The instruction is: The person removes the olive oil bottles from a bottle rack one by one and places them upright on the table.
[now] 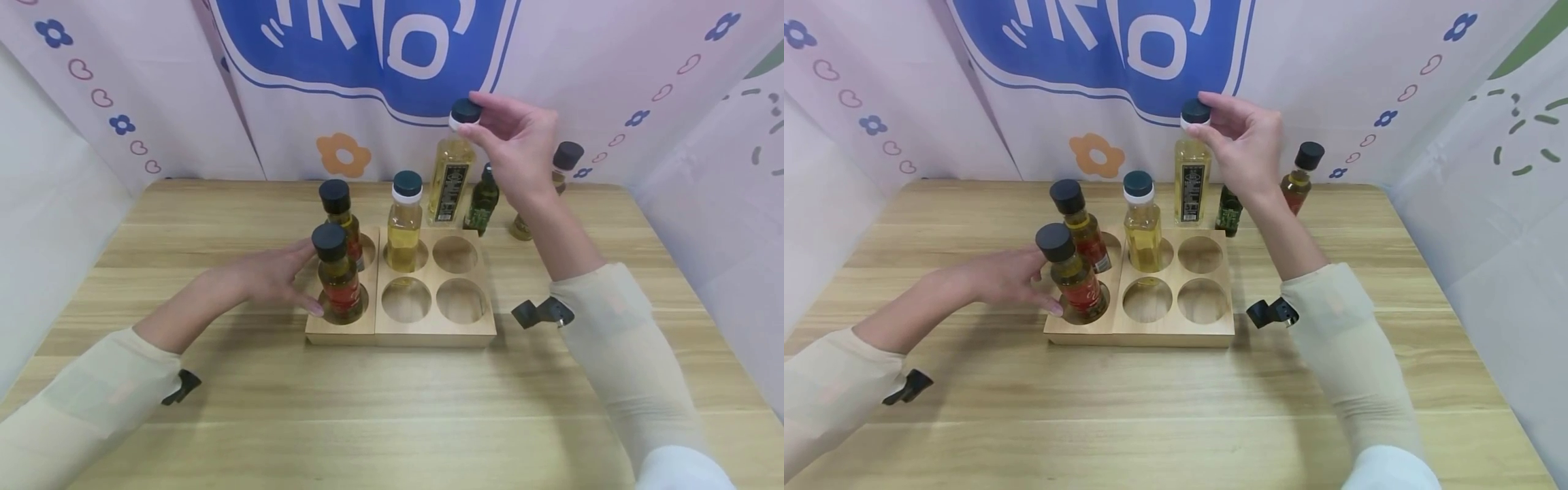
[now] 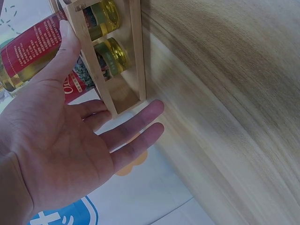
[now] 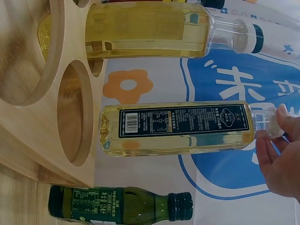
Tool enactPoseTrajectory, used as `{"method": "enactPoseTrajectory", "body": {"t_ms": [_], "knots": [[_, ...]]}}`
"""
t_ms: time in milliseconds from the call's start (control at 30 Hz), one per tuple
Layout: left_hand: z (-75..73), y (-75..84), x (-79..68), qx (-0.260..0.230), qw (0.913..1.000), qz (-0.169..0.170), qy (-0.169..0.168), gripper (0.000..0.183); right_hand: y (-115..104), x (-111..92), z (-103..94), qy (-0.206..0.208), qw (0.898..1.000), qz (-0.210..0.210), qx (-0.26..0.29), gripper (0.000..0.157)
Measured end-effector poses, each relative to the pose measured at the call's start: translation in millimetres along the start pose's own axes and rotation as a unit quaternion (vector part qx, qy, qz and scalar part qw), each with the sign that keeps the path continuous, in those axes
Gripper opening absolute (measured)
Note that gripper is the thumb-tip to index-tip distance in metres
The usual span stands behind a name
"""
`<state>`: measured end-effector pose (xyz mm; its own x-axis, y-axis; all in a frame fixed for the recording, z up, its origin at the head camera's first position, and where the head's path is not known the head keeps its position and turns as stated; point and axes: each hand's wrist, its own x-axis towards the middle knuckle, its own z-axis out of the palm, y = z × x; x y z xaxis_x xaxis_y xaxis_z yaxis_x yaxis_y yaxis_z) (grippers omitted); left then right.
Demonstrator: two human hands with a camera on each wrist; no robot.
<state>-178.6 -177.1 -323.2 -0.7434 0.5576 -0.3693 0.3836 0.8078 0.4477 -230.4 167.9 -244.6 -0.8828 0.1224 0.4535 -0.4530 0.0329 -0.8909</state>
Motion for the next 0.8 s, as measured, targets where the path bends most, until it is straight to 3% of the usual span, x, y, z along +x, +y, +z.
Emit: {"method": "enactPoseTrajectory", "body": {"t_ms": [233, 500, 667, 800], "knots": [[0.6, -1.0, 0.6, 0.009, 1.0000, 0.001, 0.000, 0.127, 6.4, 4.5, 3.7, 0.002, 1.000, 0.016, -0.007, 0.036], [-0.2, -0.6, 0.4, 0.002, 1.0000, -0.003, -0.001, 0.129, 18.9, 7.2, 8.6, 0.001, 0.998, 0.038, -0.056, 0.036], [0.3, -0.6, 0.9, 0.000, 1.0000, -0.009, -0.005, 0.128, 28.1, 7.1, 12.5, -0.009, 0.998, 0.051, -0.039, 0.037], [0.7, -1.0, 1.3, 0.003, 0.9999, -0.011, -0.005, 0.127, 34.6, 6.7, 14.7, -0.015, 0.998, 0.037, -0.040, 0.035]]}}
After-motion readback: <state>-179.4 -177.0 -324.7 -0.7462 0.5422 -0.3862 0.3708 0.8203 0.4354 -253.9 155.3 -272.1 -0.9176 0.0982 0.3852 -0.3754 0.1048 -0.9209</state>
